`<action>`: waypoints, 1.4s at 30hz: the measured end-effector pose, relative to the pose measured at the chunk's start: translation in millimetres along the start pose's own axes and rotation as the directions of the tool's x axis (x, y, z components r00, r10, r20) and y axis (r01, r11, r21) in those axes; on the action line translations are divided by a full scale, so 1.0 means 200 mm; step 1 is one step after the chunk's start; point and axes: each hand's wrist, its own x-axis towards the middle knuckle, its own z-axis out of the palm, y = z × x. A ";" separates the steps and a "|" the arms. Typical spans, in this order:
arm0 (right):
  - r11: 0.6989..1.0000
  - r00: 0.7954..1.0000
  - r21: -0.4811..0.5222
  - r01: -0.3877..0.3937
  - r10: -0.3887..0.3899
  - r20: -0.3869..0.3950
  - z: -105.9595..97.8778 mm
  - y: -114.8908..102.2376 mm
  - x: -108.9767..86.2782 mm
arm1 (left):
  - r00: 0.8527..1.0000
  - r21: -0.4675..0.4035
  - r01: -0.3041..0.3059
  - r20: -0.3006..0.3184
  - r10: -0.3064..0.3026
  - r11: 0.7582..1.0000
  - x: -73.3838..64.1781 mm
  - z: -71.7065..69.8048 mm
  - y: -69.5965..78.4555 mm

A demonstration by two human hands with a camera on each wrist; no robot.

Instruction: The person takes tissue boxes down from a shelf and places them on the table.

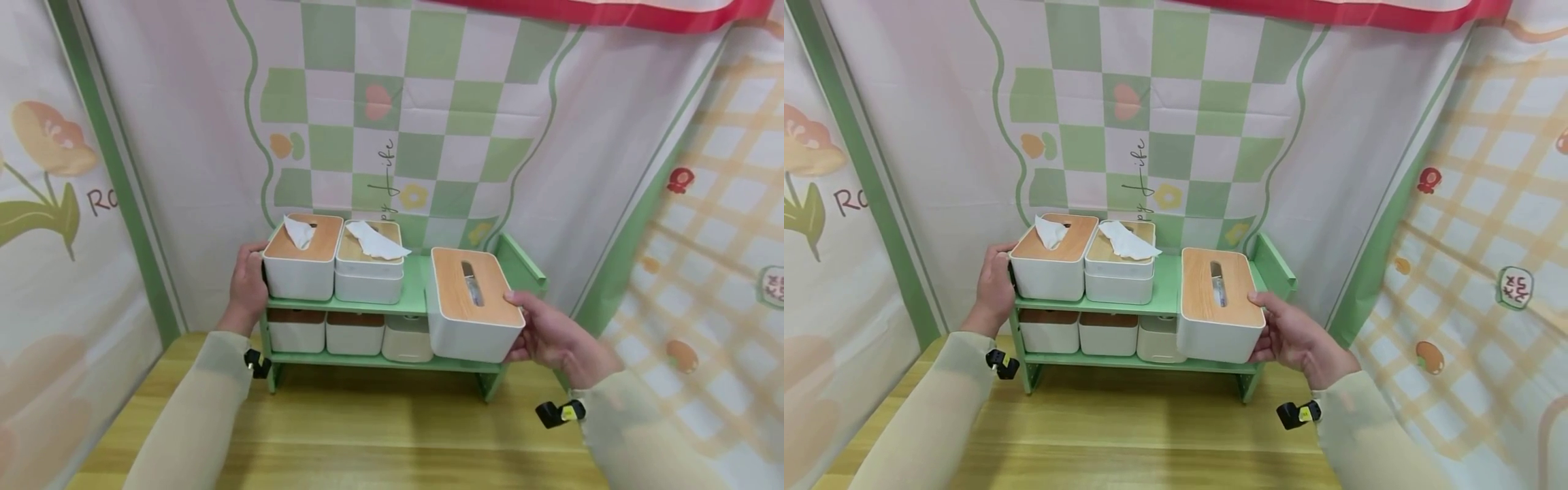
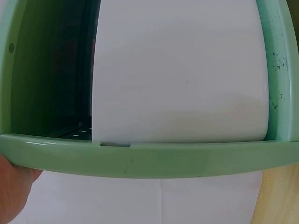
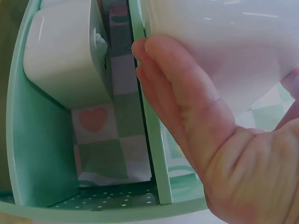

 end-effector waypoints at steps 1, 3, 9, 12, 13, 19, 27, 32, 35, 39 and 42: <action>1.000 1.000 -0.001 0.008 -0.008 0.011 0.01 0.01 -0.01 | 1.000 0.001 0.001 -0.003 0.000 1.000 0.00 0.00 0.00; 1.000 1.000 0.000 0.017 -0.017 0.024 0.02 0.01 -0.01 | 1.000 0.005 -0.002 -0.006 0.002 1.000 0.00 -0.01 0.00; 0.999 0.997 0.031 0.042 -0.044 0.056 0.04 0.03 -0.04 | 0.999 -0.015 -0.049 -0.017 0.049 0.999 0.00 -0.01 -0.02; 0.998 0.995 0.039 0.056 -0.059 0.077 0.04 0.04 -0.06 | 0.999 -0.018 -0.051 -0.015 0.051 0.999 0.01 -0.01 -0.02; 0.997 0.995 0.039 0.061 -0.064 0.082 0.04 0.04 -0.07 | 0.999 -0.018 -0.049 -0.014 0.049 0.999 0.01 -0.01 -0.01; 0.994 0.991 0.037 0.103 -0.106 0.079 0.07 0.08 -0.12 | 0.998 -0.022 -0.062 -0.017 0.062 0.998 0.01 0.00 0.00; 0.984 0.976 0.089 0.153 -0.165 0.145 0.07 0.13 -0.16 | 0.998 -0.007 -0.059 -0.024 0.059 0.998 0.02 0.01 0.00; 0.979 0.970 0.102 0.174 -0.188 0.153 0.06 0.16 -0.19 | 0.998 -0.010 -0.059 -0.022 0.059 0.998 0.01 0.00 -0.01; 0.978 0.971 0.103 0.180 -0.193 0.143 0.06 0.19 -0.22 | 0.998 -0.013 -0.057 -0.024 0.056 0.998 0.01 0.00 -0.01; 0.976 0.968 0.110 0.186 -0.201 0.152 0.05 0.22 -0.24 | 0.999 -0.014 -0.047 -0.023 0.046 0.999 0.01 0.00 -0.01; 0.974 0.963 0.122 0.189 -0.208 0.169 0.04 0.25 -0.27 | 0.999 -0.012 -0.046 -0.022 0.046 0.999 0.01 0.00 -0.01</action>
